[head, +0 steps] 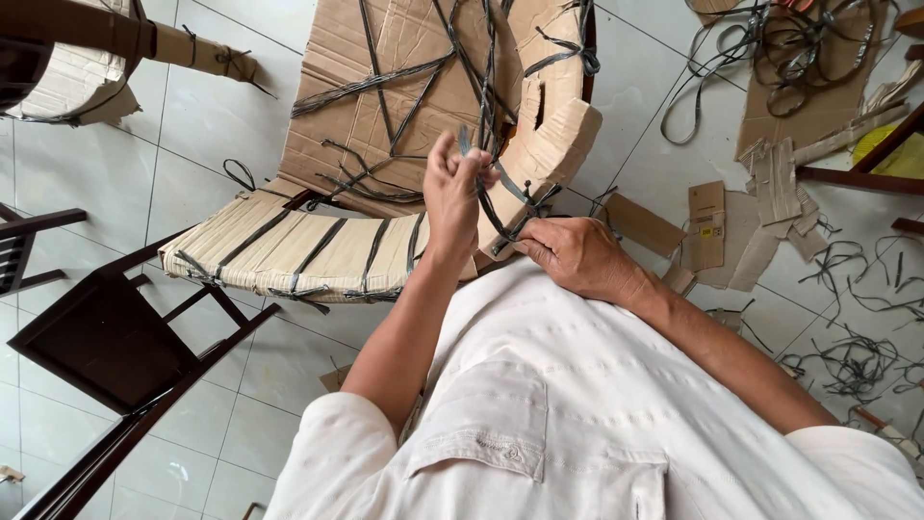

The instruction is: The person is assembling a cardboard structure by threading plastic straps through pre-cut slots and securing them, occasionally using scissors to trim the straps.

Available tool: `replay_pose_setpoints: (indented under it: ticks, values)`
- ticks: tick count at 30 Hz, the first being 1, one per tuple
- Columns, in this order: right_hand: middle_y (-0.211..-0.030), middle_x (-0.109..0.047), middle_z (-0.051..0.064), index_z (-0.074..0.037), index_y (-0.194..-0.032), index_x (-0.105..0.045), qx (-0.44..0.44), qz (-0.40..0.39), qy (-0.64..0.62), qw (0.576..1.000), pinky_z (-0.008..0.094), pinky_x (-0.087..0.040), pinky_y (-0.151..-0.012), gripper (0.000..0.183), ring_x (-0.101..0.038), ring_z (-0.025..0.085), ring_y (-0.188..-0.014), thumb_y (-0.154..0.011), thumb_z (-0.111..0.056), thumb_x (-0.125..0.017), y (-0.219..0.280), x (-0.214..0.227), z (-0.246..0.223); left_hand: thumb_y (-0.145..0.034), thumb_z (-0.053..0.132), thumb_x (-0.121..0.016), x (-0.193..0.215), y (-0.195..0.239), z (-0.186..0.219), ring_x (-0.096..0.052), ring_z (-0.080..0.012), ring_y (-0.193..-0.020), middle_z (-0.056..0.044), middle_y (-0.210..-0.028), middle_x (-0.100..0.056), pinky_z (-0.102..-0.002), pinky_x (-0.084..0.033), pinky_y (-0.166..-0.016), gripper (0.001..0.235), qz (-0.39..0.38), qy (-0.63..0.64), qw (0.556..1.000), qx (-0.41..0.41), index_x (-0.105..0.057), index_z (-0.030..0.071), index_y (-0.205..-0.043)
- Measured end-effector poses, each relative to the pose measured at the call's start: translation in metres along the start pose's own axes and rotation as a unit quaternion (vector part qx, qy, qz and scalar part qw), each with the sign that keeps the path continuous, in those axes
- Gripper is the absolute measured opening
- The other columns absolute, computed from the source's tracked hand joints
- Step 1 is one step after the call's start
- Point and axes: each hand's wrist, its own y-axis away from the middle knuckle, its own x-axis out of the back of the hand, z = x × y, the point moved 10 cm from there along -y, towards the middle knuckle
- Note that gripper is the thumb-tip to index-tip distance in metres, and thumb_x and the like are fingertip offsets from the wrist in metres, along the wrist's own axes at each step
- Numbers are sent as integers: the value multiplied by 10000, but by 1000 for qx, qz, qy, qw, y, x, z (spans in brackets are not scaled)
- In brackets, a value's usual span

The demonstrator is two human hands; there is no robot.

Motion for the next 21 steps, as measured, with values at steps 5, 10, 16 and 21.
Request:
replay_pose_setpoints:
  ticks: [5, 10, 16, 21]
  values:
    - [-737, -654, 144, -139, -907, -625, 19, 2, 15, 1000, 462, -534, -638, 215, -691, 388, -743, -1061, -269, -550, 9, 7, 8, -989, 84, -606, -7, -52, -13, -631, -111, -697, -62, -803, -669, -265, -519, -645, 524, -2, -204, 969, -141, -447, -60, -1467]
    - [-761, -654, 144, -131, -933, -623, 2, 24, 10, 1000, 470, -537, -643, 197, -690, 387, -762, -1062, -254, -541, 24, 21, 24, -967, 228, -585, 0, -110, -86, -709, -329, -1005, -123, -966, -738, -504, -539, -903, 466, 42, -429, 899, -71, -566, 108, -1417]
    - [-850, -675, 127, -111, -1016, -663, -27, 50, -13, 998, 452, -557, -735, 184, -701, 355, -849, -1055, -258, -558, 42, 36, 47, -955, 357, -448, 41, -219, -230, -669, -385, -1226, -158, -1234, -737, -519, -524, -1057, 498, 8, -560, 828, 34, -622, 292, -1418]
    - [-899, -670, 115, -111, -1066, -680, -78, 81, -92, 989, 436, -558, -801, 197, -689, 343, -903, -1055, -284, -586, 64, 34, 80, -1012, 313, -430, 40, -242, -252, -596, -473, -1288, -255, -1294, -692, -604, -444, -1109, 503, -66, -604, 794, 18, -633, 101, -1421]
